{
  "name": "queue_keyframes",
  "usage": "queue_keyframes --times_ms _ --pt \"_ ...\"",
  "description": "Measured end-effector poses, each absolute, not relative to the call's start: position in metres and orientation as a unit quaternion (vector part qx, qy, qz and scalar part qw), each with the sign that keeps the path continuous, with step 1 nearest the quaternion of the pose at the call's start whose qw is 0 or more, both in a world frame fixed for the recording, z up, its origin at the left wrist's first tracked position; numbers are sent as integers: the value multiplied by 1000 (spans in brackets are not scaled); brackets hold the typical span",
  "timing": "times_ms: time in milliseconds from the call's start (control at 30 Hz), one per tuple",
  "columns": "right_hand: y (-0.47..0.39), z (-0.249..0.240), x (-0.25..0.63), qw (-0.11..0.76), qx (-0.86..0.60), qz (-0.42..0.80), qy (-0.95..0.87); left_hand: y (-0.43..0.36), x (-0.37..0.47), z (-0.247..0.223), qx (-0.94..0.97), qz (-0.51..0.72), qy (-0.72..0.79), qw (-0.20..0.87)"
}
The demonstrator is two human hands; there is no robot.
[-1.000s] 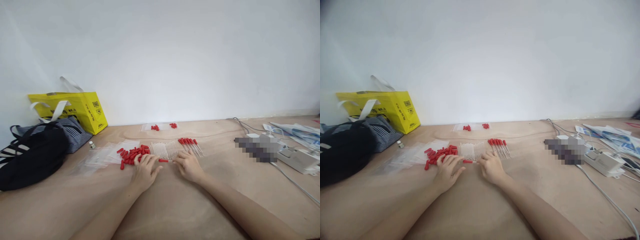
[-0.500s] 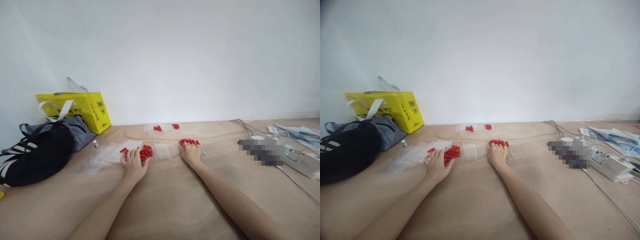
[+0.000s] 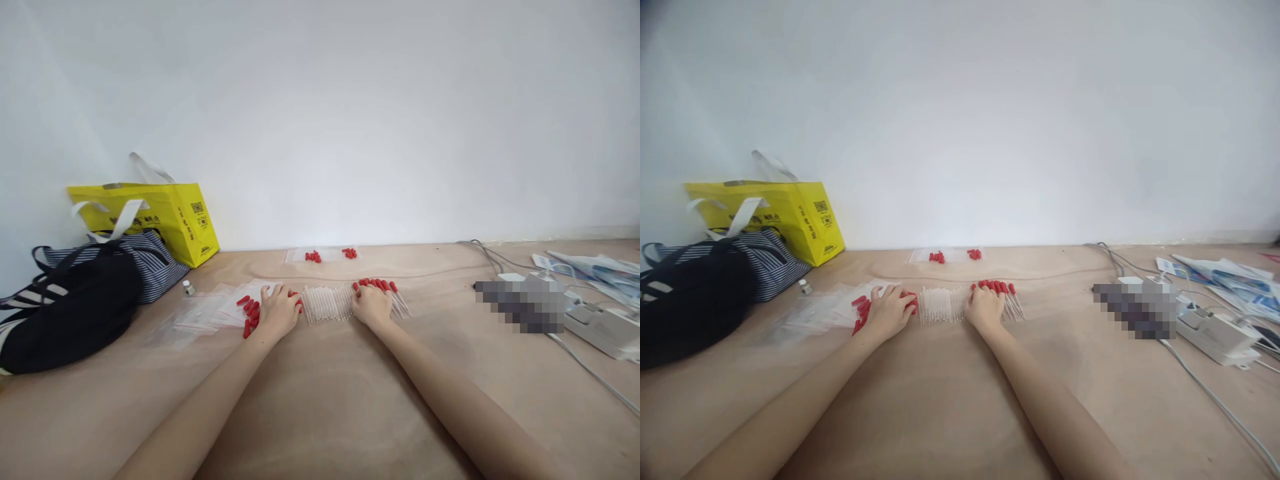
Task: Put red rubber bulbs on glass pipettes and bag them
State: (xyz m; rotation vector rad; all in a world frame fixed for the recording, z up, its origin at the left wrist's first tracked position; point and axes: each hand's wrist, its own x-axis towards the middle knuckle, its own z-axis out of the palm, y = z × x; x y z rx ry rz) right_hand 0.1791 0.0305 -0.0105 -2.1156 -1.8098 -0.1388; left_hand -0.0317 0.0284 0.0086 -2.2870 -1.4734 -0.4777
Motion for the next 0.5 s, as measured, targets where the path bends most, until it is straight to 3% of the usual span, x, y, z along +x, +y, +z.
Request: queue_keyframes --times_ms 300,500 --pt "44 -7 173 133 -776 9 -617 31 -29 5 -805 -153 -535 206" --pt "46 -8 172 151 -771 31 -618 29 -25 5 -792 -160 -548 217"
